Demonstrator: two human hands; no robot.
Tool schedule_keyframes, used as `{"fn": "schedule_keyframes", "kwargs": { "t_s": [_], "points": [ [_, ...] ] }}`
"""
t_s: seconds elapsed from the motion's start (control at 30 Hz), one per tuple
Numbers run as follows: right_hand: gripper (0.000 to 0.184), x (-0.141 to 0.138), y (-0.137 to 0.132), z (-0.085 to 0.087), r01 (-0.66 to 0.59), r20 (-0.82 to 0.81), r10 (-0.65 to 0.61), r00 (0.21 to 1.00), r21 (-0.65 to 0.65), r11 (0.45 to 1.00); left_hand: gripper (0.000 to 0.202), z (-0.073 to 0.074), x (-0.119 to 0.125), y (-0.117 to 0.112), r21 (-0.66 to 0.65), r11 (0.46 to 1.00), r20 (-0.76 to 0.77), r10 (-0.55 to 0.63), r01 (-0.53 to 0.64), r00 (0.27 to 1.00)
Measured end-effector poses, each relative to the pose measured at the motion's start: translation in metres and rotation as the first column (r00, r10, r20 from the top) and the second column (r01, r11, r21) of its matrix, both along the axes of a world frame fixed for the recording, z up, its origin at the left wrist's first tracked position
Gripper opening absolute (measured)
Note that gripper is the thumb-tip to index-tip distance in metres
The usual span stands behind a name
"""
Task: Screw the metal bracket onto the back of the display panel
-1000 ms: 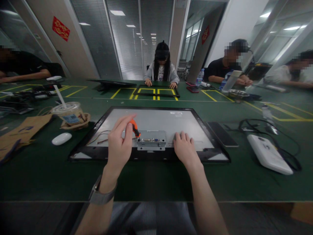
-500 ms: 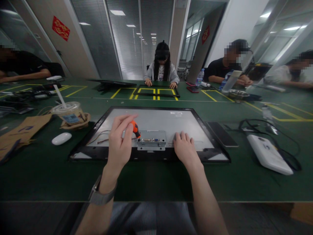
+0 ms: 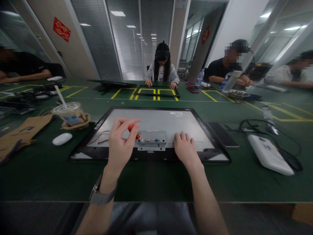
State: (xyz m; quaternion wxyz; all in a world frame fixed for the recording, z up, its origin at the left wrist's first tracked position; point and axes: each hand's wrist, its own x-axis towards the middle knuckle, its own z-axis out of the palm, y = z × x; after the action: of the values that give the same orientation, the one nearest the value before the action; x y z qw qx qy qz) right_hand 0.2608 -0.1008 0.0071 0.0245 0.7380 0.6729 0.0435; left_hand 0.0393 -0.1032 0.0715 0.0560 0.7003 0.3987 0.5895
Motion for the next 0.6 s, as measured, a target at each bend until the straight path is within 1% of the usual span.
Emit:
{"fn": "schedule_keyframes", "kwargs": {
  "t_s": [0.07, 0.17, 0.23, 0.33, 0.43, 0.6],
  "points": [
    [0.043, -0.0003, -0.0002, 0.0009, 0.003, -0.001, -0.003, 1.0, -0.002, 1.0, 0.023, 0.0009, -0.0002, -0.001, -0.02, 1.0, 0.015, -0.001, 0.001, 1.0],
    [0.044, -0.0009, -0.0005, 0.0022, 0.009, 0.001, -0.009, 1.0, -0.005, 1.0, 0.031, 0.0011, -0.0008, -0.0016, -0.05, 0.998, 0.037, -0.047, 0.049, 0.998],
    [0.044, -0.0013, -0.0006, 0.0029, 0.007, -0.004, -0.007, 1.0, -0.012, 1.0, 0.032, 0.0002, -0.001, -0.0011, -0.065, 0.995, 0.041, -0.07, 0.073, 0.997],
    [0.045, -0.0017, -0.0007, 0.0036, 0.008, -0.014, -0.008, 1.0, -0.023, 1.0, 0.03, -0.0014, -0.0008, 0.0003, -0.067, 0.995, 0.029, -0.07, 0.072, 0.997],
    [0.045, -0.0017, -0.0008, 0.0037, 0.013, -0.017, -0.014, 1.0, -0.027, 1.0, 0.029, -0.0016, -0.0002, 0.0013, -0.025, 0.997, 0.008, -0.069, 0.07, 0.998],
    [0.044, -0.0015, -0.0008, 0.002, 0.008, -0.008, -0.008, 1.0, -0.007, 1.0, 0.017, 0.0001, -0.0001, 0.0008, 0.013, 0.999, -0.004, -0.031, 0.031, 1.0]
  ]
}}
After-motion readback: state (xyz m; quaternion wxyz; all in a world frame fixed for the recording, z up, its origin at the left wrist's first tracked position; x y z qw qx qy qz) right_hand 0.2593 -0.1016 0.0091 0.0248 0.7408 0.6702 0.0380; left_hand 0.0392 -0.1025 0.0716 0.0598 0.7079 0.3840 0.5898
